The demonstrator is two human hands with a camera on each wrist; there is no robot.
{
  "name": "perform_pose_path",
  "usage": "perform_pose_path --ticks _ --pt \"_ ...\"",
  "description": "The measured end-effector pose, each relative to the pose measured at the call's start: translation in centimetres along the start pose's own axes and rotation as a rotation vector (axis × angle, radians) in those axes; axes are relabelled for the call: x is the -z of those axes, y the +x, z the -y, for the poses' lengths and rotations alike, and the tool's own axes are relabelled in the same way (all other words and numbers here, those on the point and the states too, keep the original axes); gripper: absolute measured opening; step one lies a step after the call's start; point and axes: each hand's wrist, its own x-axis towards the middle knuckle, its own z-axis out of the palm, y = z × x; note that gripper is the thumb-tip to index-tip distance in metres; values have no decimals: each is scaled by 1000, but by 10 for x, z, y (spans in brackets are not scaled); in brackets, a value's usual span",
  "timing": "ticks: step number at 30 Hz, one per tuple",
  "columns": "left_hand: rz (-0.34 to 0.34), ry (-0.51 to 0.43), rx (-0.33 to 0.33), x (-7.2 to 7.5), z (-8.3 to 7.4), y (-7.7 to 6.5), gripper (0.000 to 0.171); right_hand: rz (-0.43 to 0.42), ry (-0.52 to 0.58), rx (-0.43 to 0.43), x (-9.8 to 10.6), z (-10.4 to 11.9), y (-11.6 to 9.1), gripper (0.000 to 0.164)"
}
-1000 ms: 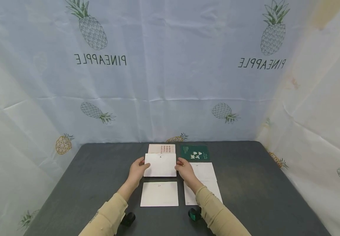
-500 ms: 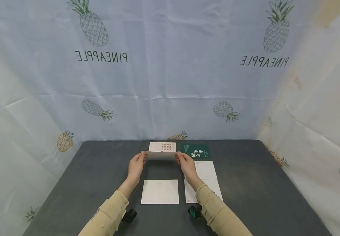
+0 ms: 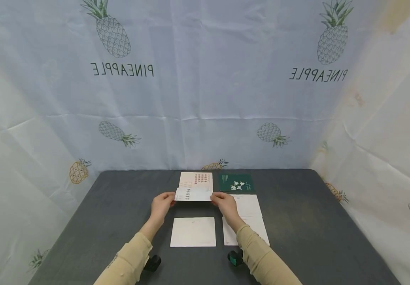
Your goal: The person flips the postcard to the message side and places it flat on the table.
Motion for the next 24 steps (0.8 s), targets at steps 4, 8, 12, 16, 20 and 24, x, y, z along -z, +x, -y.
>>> perform_pose_path --ticks 4,8,12,16,20,24 --pt "25 110 10 0 6 3 32 36 -44 14 -2 -5 1 35" --pt "37 237 -39 0 10 4 30 70 -110 24 -3 -8 3 38" --pt "39 344 -109 1 13 5 27 115 -211 42 -3 -9 4 40" --pt "53 439 -155 0 14 5 27 146 -331 78 -4 -9 5 43" --pt "65 514 -191 -2 15 3 27 159 -455 125 -4 -10 5 42" --pt "64 569 -225 -4 14 -1 26 151 -549 167 -6 -9 6 40"
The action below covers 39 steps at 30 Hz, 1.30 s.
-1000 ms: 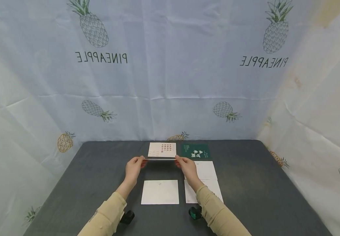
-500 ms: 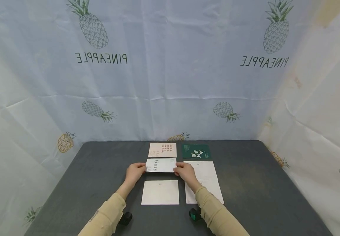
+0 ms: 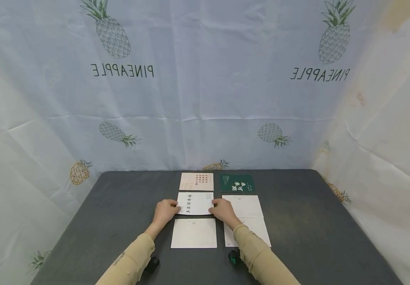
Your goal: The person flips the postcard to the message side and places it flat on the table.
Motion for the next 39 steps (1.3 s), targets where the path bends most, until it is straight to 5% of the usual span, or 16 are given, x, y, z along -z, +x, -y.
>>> perform_pose_path --ticks 7,20,30,39 --pt "-2 75 -37 -1 -3 0 19 -28 -110 34 -2 3 1 37" --pt "-20 175 -78 2 -9 9 19 -46 -74 41 -1 3 1 43" --pt "-14 210 -162 10 -57 12 33 -115 4 58 42 4 -2 36" --pt "70 105 -252 -12 -102 1 38 -147 4 18 84 -21 -15 41"
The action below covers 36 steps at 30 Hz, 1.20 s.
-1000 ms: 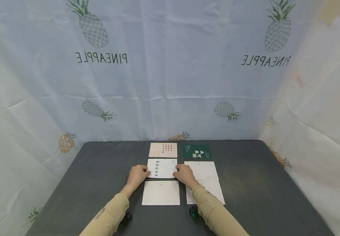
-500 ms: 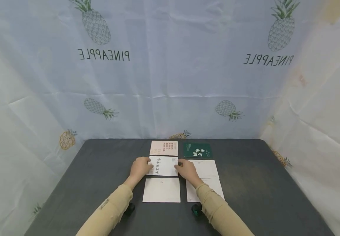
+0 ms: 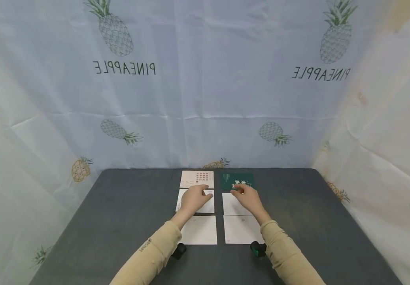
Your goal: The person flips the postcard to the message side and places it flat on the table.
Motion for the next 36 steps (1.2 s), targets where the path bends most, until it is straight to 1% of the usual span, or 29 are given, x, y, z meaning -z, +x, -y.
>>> perform_pose_path --ticks 4,8,12,16,21,28,33,36 --pt "0 -15 -16 -17 -11 0 44 -16 -34 -19 14 -21 -3 46" --pt "37 -87 -12 -33 -20 -3 49 -9 -86 -74 24 -39 -6 53" --pt "88 -152 -8 -47 -25 -7 52 15 -104 -139 28 -52 -10 60" --pt "118 -166 -15 -58 -28 -8 53 46 -103 -213 28 -62 -13 67" --pt "142 -178 9 -66 -29 -9 55 61 -28 -286 23 -69 -16 70" --pt "152 -200 24 -68 -29 -11 56 40 48 -292 18 -73 -19 68" --pt "169 -232 32 -70 -29 -11 56 -12 106 -297 18 -75 -21 66" --pt "182 -281 54 -71 -29 -9 56 -48 136 -309 19 -76 -21 63"
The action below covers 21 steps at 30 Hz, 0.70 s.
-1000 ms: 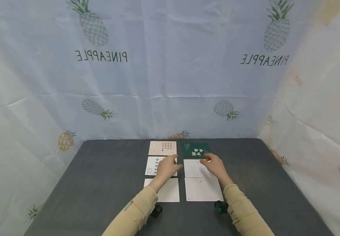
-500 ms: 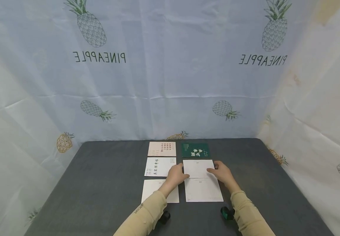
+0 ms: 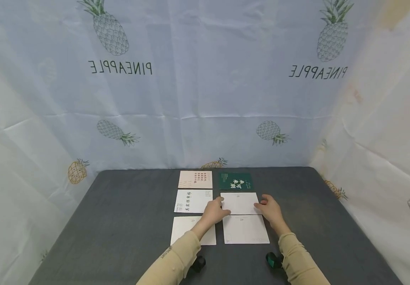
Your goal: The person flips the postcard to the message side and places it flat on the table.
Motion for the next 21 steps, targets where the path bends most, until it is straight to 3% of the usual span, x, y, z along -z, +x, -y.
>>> perform_pose_path --ticks 8,12,21 --pt "-32 -184 79 2 1 5 54 -31 39 -11 0 3 1 58" --pt "-79 -253 60 6 -1 8 52 -45 95 -9 1 7 3 52" --pt "-147 -283 27 17 -11 14 56 -99 234 22 7 16 2 49"
